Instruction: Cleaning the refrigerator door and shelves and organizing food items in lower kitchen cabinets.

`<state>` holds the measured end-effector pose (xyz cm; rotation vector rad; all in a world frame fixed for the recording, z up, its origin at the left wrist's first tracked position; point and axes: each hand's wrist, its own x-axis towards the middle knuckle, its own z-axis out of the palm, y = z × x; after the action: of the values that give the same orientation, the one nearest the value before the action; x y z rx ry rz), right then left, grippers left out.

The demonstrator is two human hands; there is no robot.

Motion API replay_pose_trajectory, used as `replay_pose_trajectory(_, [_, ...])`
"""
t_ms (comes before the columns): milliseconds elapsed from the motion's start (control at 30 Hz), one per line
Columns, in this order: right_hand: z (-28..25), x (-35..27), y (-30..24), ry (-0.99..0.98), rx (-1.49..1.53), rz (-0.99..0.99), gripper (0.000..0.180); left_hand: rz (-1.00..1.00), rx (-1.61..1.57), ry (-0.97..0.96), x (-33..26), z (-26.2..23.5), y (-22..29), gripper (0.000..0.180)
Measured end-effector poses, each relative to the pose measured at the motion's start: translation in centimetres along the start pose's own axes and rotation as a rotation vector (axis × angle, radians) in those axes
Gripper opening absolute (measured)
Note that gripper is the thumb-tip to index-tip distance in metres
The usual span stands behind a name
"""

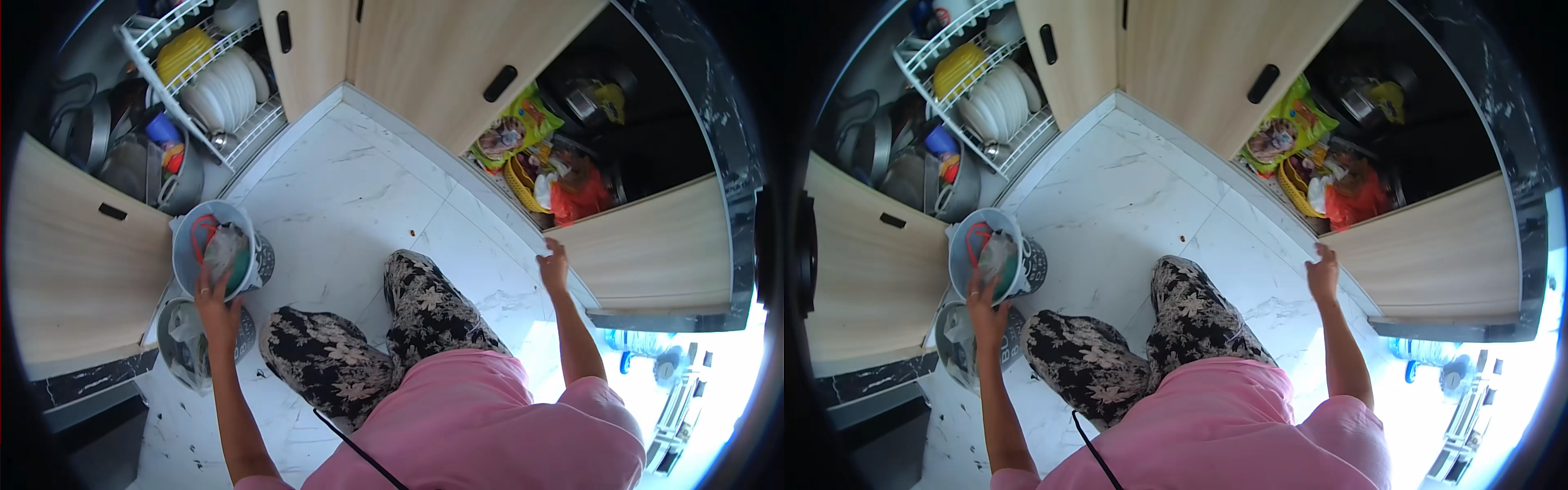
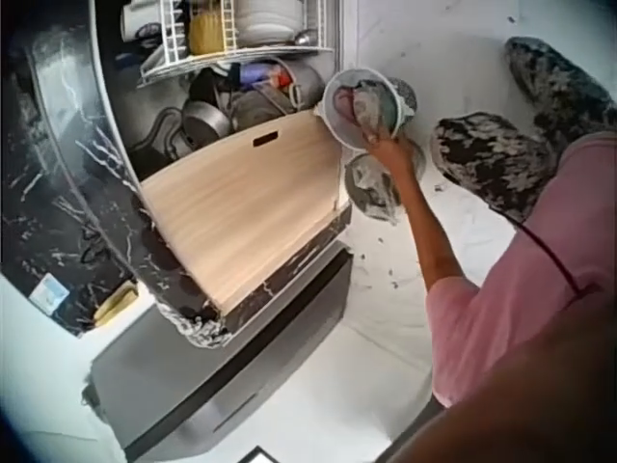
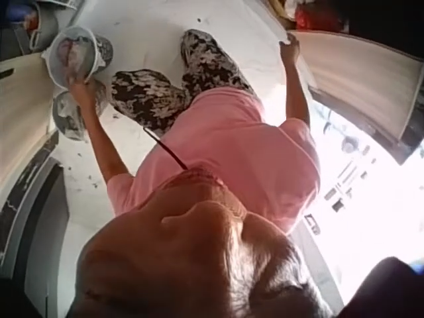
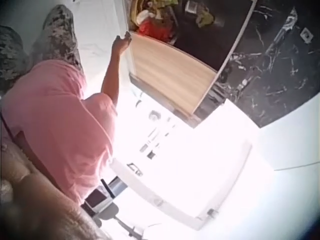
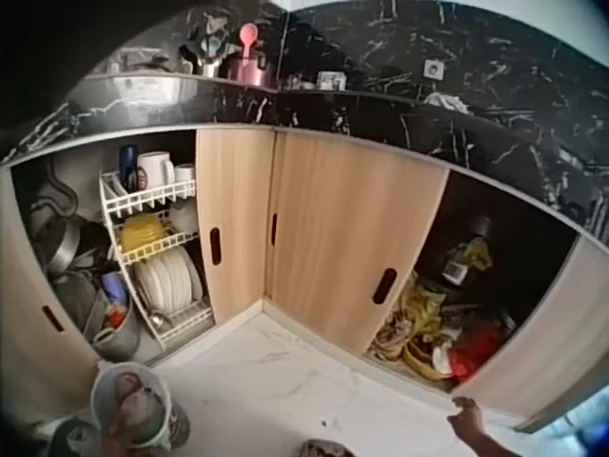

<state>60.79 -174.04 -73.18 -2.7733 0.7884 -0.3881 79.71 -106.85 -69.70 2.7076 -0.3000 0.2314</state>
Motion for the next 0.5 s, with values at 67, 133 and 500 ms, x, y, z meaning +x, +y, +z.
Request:
replay_pose_trajectory(67, [-1.1, 0.7, 7.1, 0.212, 0.238, 0.403, 0.053, 0.026, -0.050, 0.023, 0.5, -0.5, 2.9, 0.039])
replay_pose_trajectory(133, [-1.8, 0.9, 6.2, 0.302, 0.377, 0.588, 0.057, 0.020, -0.150, 0.059, 0.5, -1.8, 4.6, 0.043])
replay_pose_trajectory(500, [-16.1, -0.4, 16.9, 0.912, 0.553, 0.808, 0.068, 0.360, -0.416, 0.034, 8.3, -1.3, 24.0, 0.034])
